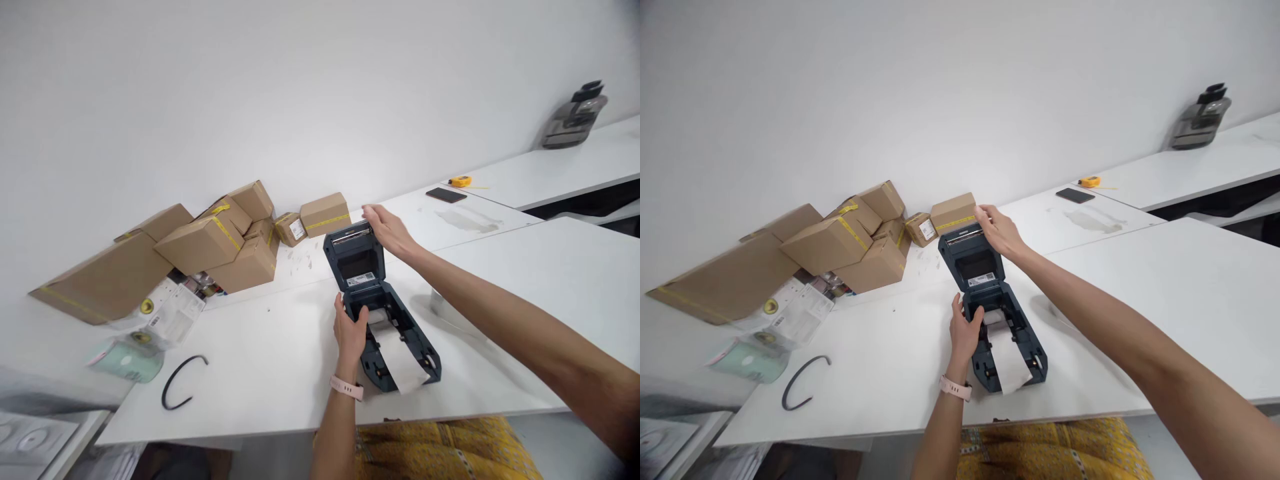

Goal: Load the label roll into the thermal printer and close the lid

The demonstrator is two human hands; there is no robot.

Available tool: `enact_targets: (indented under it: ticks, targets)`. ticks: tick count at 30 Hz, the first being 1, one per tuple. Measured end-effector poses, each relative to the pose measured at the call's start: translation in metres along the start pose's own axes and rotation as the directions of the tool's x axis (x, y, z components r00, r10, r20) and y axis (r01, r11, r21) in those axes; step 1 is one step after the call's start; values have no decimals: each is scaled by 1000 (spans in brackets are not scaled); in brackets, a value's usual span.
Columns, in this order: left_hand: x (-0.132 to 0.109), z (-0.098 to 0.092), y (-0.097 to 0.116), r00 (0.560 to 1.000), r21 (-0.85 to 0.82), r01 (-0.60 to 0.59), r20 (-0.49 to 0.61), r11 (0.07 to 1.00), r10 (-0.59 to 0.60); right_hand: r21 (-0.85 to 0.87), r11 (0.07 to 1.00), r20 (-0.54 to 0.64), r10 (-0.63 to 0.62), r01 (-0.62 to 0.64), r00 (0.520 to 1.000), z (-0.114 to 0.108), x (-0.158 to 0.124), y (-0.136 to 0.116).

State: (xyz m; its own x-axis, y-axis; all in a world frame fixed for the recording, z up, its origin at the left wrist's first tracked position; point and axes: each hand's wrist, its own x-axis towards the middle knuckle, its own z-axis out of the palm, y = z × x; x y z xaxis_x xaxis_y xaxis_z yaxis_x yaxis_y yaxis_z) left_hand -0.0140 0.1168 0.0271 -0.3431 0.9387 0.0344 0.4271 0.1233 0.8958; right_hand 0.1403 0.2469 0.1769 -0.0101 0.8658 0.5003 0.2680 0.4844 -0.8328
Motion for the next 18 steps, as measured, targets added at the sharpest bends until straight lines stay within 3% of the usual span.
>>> enact_targets:
  ticks: [3,4,6,7,8,10,12,15,18]
  targets:
    - [-1,-1,2,1000,5,-4,-4,1000,4,-29,976,-217,-215,214,952,-15,-51,4]
    - [-1,-1,3,1000,4,-16,-5,1000,16,-79,962,-175,-273,263,946,-17,-69,10]
    - [-1,-1,3,999,7,-38,-4,999,38,-206,910,116,-341,359,933,-15,-99,26]
    - [-1,-1,3,999,14,-49,-2,999,49,-309,859,334,-304,408,892,-10,-109,35]
    - [-1,0,3,998,24,-57,1,998,57,-391,792,523,-227,469,821,-3,-116,44]
    - [-1,0,3,998,50,-70,13,996,69,-483,664,736,-45,570,676,14,-120,59]
    - [-1,-1,4,996,74,-90,27,993,88,-507,603,795,49,616,605,31,-118,68]
    - [-1,-4,3,995,115,-98,35,989,94,-511,572,820,101,642,563,48,-115,75]
    - [3,-9,0,993,135,-110,66,985,102,-511,573,826,120,641,550,55,-116,78]
